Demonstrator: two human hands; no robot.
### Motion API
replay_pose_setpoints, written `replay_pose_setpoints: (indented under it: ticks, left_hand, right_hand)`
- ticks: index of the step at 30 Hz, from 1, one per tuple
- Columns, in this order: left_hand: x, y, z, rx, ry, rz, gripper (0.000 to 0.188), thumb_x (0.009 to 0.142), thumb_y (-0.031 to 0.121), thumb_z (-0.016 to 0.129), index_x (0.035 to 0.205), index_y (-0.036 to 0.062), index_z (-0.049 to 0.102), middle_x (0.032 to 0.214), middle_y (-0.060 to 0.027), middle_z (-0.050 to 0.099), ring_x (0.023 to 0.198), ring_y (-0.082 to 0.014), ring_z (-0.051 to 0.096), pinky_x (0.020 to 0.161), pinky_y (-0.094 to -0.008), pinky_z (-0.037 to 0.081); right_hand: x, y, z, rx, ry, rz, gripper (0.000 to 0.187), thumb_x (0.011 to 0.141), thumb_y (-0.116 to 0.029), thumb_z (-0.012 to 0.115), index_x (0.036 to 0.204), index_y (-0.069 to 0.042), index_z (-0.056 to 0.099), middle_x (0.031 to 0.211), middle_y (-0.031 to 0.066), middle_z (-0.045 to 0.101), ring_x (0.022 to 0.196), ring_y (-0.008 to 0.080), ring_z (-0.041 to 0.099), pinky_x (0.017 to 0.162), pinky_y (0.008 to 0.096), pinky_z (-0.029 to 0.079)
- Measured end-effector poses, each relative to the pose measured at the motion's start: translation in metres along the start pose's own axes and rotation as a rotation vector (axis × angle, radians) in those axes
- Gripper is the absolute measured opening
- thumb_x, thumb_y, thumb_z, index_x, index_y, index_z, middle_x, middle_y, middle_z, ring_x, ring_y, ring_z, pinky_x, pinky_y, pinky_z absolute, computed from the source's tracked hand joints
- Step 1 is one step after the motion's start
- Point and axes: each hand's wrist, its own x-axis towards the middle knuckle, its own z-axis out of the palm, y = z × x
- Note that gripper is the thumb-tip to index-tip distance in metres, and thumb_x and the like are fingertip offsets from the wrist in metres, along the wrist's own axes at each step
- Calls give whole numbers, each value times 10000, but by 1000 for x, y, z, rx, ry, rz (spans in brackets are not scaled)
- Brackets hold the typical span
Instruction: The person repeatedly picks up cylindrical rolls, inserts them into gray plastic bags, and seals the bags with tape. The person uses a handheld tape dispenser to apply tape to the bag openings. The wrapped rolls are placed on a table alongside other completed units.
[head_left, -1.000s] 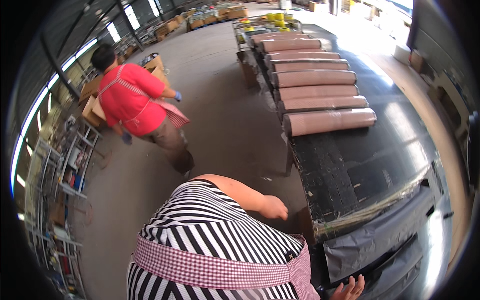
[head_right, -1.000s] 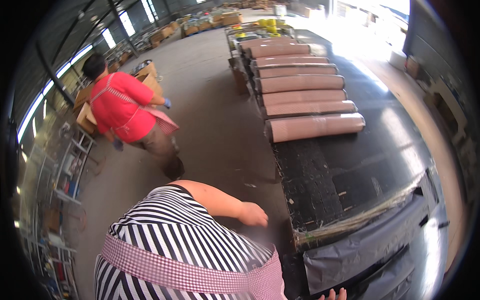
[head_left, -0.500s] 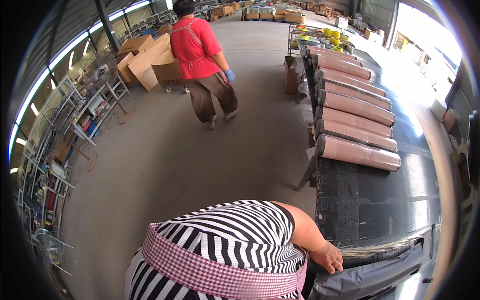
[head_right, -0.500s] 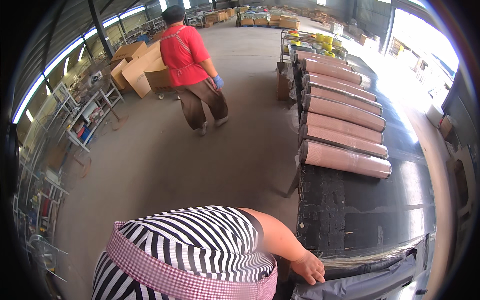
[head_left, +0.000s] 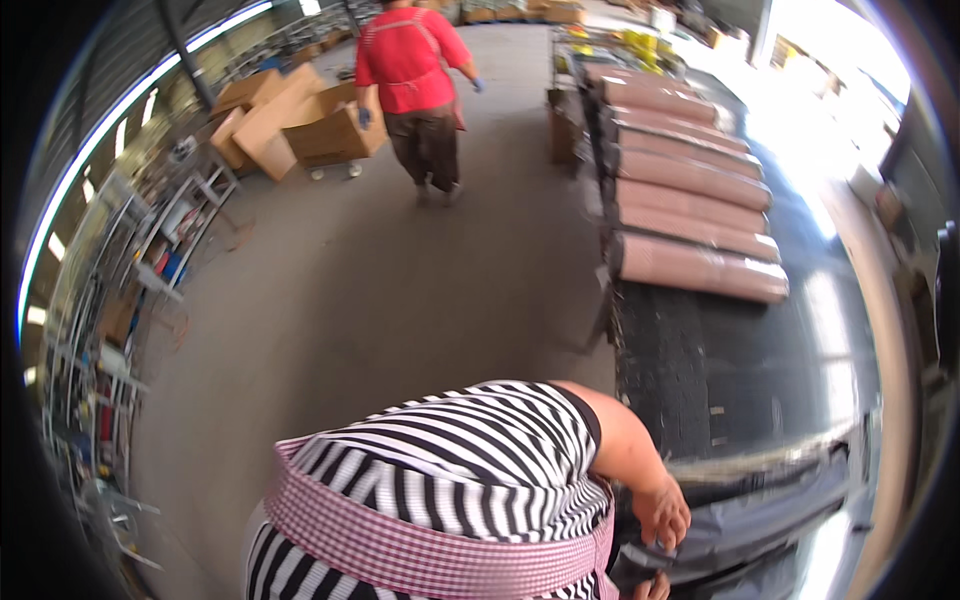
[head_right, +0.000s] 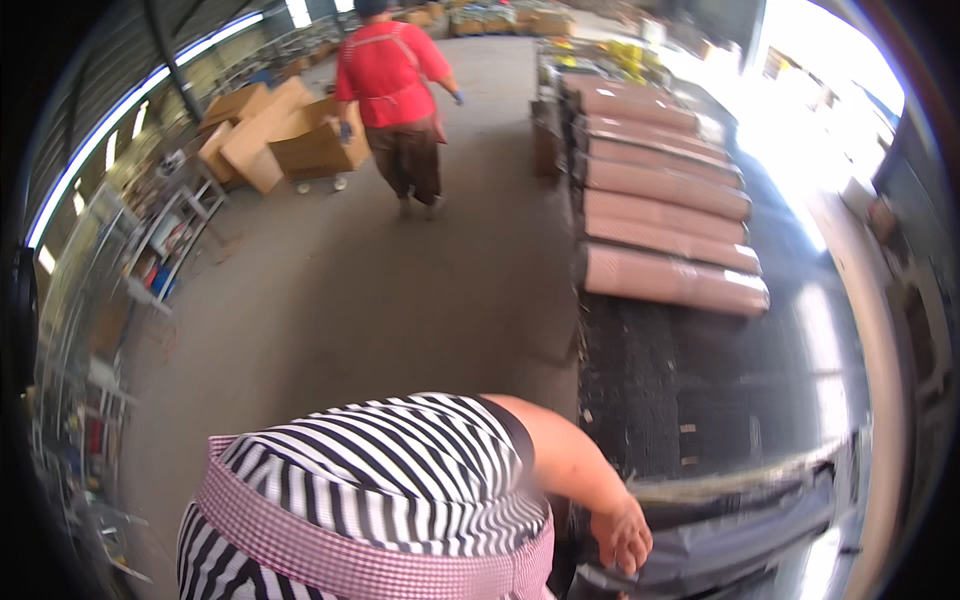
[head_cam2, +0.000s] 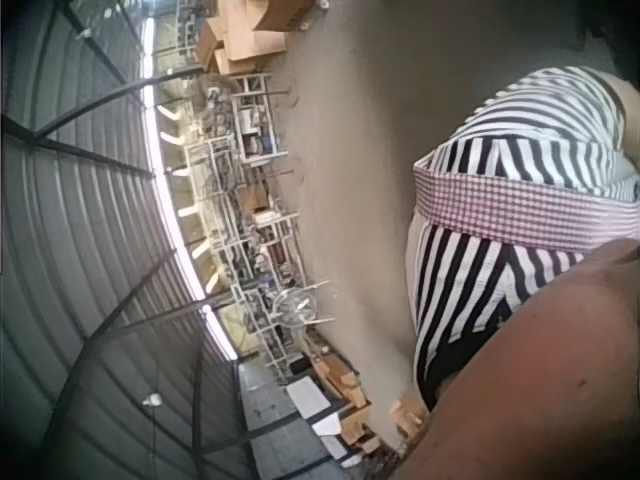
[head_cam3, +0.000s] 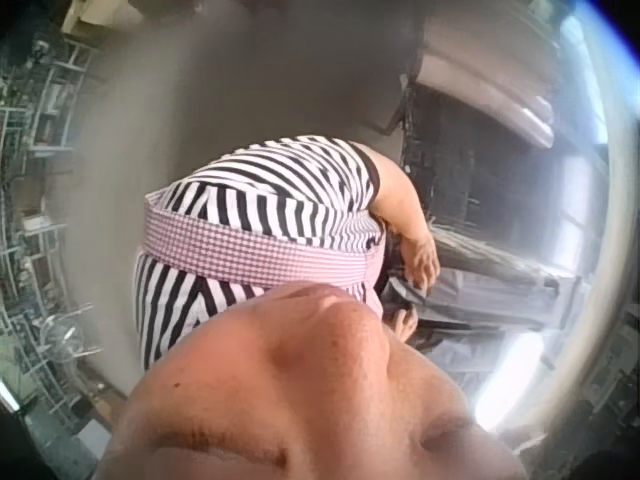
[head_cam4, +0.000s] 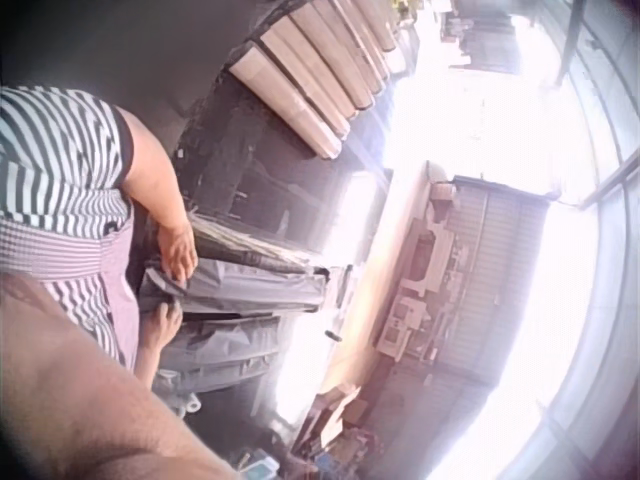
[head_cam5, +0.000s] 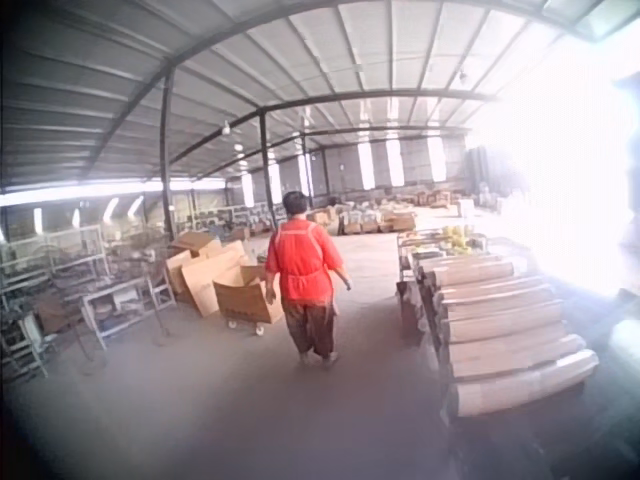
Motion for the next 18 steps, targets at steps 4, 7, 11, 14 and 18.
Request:
replay_pose_setpoints:
  ticks: [4, 7, 11, 14, 18]
  left_hand:
    - [-40, -1, -23, -157, -108, -196, 93, 808, 211, 587, 862, 145, 624, 1244, -88, 545, 1204, -283, 482, 1009, -412, 403]
    - [-50, 8, -28, -97, -160, -322, 100, 774, 193, 590, 835, 115, 598, 1276, -102, 542, 1225, -264, 492, 1040, -388, 403]
    - [-40, -1, -27, -74, -128, -329, 132, 778, 158, 585, 882, 94, 532, 1278, -102, 538, 1234, -265, 486, 1066, -411, 368]
    - [-33, -13, -21, 35, -93, -243, 119, 793, 165, 583, 891, 104, 551, 1350, -99, 504, 1295, -259, 435, 1109, -417, 330]
    - [-30, -32, -13, -20, -100, -219, 147, 769, 162, 608, 896, 93, 580, 1377, -117, 481, 1307, -278, 419, 1110, -415, 329]
  right_hand:
    - [8, 11, 13, 55, -59, 102, 168, 716, -9, 548, 883, 1, 559, 1189, 197, 573, 1129, 372, 525, 944, 451, 446]
    - [0, 6, 7, 52, -89, 218, 146, 688, 6, 544, 833, -11, 553, 1232, 173, 565, 1214, 349, 497, 998, 444, 430]
    - [-8, 7, 6, 42, -41, 259, 211, 732, 10, 544, 937, -37, 532, 1318, 152, 513, 1285, 306, 447, 1094, 434, 347]
    - [-3, 11, 8, -47, -47, 208, 212, 762, -20, 541, 973, -45, 537, 1351, 150, 496, 1319, 294, 416, 1118, 429, 317]
    - [11, 36, 1, -149, -182, 127, 209, 784, -59, 542, 992, -48, 557, 1361, 153, 492, 1329, 293, 404, 1127, 429, 303]
